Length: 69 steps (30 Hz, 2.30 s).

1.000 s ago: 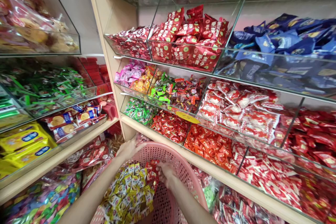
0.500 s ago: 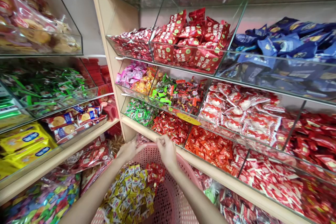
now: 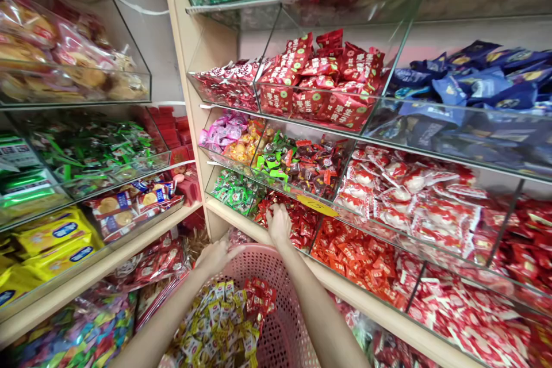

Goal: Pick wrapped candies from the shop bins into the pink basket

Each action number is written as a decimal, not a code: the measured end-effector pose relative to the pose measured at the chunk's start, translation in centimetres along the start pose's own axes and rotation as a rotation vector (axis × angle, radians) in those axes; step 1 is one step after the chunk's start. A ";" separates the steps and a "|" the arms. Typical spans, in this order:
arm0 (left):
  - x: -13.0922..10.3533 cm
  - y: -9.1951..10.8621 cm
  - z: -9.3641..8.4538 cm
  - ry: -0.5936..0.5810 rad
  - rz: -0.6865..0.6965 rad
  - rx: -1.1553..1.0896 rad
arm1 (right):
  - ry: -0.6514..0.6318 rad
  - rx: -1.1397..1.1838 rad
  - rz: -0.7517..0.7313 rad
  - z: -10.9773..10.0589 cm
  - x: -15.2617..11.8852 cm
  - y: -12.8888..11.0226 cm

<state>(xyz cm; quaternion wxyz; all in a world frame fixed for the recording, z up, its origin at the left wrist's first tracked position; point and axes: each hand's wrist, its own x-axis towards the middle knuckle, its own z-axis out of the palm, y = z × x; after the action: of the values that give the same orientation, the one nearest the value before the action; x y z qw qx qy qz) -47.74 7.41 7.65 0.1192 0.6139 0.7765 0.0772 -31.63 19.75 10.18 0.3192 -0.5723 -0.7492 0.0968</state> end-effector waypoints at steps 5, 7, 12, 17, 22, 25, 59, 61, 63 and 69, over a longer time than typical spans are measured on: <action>0.0 0.0 0.1 0.001 -0.013 0.009 | 0.000 -0.031 0.038 -0.2 0.4 0.1; -0.1 0.0 0.1 0.004 -0.010 0.004 | -0.020 -0.036 0.012 -0.2 0.5 0.3; -0.2 -0.2 0.1 0.009 -0.005 0.013 | 0.048 0.056 -0.010 -0.7 0.4 0.7; -0.3 0.1 -0.2 -0.017 -0.004 0.014 | 0.215 0.386 -0.068 -3.2 -1.1 0.0; -0.2 0.4 -0.3 -0.032 -0.034 0.010 | -0.104 0.640 -0.125 -3.9 -6.7 0.0; -0.1 0.5 -0.1 -0.025 -0.026 0.024 | -0.488 0.637 -0.152 -2.5 -10.2 1.4; -0.3 0.5 -0.4 -0.023 -0.015 -0.011 | -0.225 0.091 -0.079 -1.7 -0.9 2.1; -0.3 0.5 -0.6 -0.030 -0.014 -0.015 | -0.239 0.025 -0.051 -1.1 -0.7 2.3; -0.3 0.4 -0.6 -0.032 -0.015 -0.010 | -0.241 -0.017 -0.038 -0.9 -0.6 2.2; -0.1 0.2 -0.2 -0.021 -0.001 0.010 | -0.264 -0.057 -0.010 -1.0 -0.6 1.9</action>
<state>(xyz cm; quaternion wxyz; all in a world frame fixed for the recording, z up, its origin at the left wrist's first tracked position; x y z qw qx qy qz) -47.61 7.31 7.92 0.1242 0.6148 0.7760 0.0669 -29.50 19.62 9.78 0.2020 -0.5598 -0.7899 0.1481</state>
